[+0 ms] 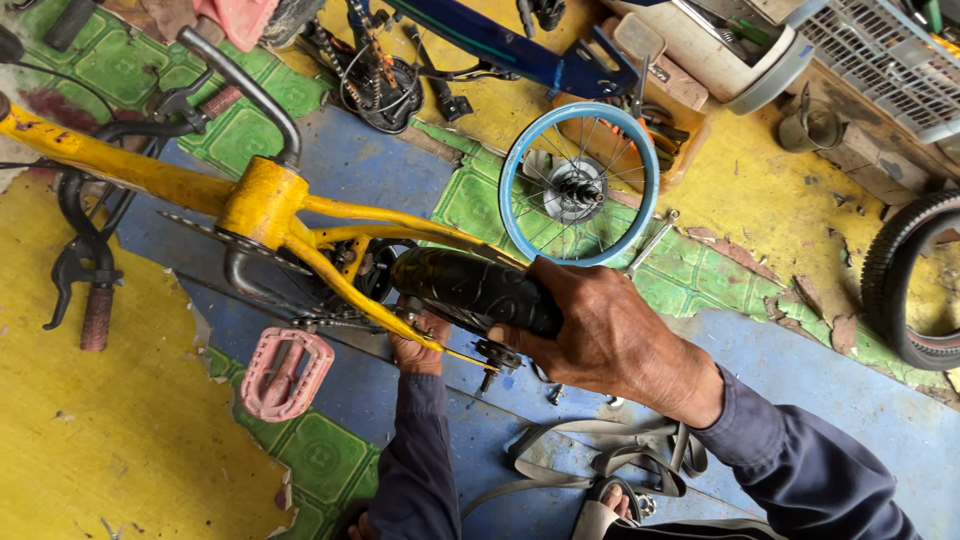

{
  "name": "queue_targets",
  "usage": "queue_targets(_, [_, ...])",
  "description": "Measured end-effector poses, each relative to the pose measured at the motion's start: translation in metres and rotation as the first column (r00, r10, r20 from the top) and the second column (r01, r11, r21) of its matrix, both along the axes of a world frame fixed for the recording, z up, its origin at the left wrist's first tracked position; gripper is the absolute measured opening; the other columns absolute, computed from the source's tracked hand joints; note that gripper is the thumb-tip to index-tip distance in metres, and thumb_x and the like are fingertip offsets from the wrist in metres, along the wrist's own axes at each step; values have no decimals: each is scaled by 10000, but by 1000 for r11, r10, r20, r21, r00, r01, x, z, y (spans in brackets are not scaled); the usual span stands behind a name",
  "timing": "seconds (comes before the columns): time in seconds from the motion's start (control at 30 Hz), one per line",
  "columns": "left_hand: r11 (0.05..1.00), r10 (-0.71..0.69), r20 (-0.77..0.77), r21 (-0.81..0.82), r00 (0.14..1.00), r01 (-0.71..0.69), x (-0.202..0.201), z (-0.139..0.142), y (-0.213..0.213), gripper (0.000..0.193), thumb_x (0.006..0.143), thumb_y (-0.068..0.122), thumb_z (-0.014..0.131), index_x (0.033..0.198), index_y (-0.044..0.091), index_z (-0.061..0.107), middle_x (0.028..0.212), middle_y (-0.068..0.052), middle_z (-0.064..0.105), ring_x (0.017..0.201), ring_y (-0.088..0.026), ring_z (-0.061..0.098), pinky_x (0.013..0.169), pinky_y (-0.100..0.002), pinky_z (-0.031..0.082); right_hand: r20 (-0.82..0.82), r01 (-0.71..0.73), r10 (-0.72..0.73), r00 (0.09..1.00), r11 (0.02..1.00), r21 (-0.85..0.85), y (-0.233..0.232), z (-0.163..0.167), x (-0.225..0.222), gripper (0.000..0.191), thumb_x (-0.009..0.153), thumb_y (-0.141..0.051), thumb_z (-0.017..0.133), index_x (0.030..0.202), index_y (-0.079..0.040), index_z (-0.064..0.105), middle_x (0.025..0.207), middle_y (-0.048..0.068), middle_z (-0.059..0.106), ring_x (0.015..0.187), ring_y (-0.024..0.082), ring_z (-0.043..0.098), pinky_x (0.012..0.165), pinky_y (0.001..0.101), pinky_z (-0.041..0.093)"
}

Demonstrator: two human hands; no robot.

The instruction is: The person sits on the floor of a bicycle repair shop working on a small yellow children's bicycle. They loosen the rear wheel axle nuts, remove the rear wheel, reposition it in the frame dropouts, and tighten it with a wrench, then turn the pedals and wheel to check the chain and wheel movement before reaching into a tool tray.

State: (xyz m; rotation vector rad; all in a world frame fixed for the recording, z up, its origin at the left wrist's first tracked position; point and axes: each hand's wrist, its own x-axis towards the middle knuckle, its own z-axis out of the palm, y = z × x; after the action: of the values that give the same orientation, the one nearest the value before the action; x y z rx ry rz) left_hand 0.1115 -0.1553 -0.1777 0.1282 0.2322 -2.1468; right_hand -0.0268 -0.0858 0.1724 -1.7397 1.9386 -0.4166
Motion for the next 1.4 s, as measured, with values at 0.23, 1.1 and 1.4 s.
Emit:
queue_targets(0.23, [990, 128, 18, 59, 992, -129, -5, -12, 0, 589, 786, 134, 770, 1361, 84, 655, 1451, -129, 619, 1386, -350, 540, 1213, -581, 383, -13, 2, -3, 1000, 999, -54, -6, -1, 10, 434, 804, -368, 827, 1003, -10, 684, 604, 146, 660, 550, 332, 689, 508, 438, 523])
queue_targets(1.1, [997, 79, -131, 17, 988, -77, 31, -41, 17, 489, 983, 19, 642, 1466, 27, 566, 1329, -99, 665, 1220, -261, 634, 1119, -505, 480, -259, -7, 9, 966, 1000, 6, -3, -25, 51, 465, 1017, -402, 688, 884, 40, 743, 575, 122, 608, 478, 171, 588, 430, 353, 430])
queue_targets(1.4, [998, 61, -193, 27, 979, -57, 27, -42, 19, 532, 975, 8, 651, 1486, 32, 503, 1352, -104, 650, 1253, -277, 624, 1139, -515, 474, -334, -36, 32, 942, 999, -4, 2, -25, 44, 488, 1019, -407, 700, 845, 48, 746, 555, 126, 597, 457, 185, 567, 432, 360, 413])
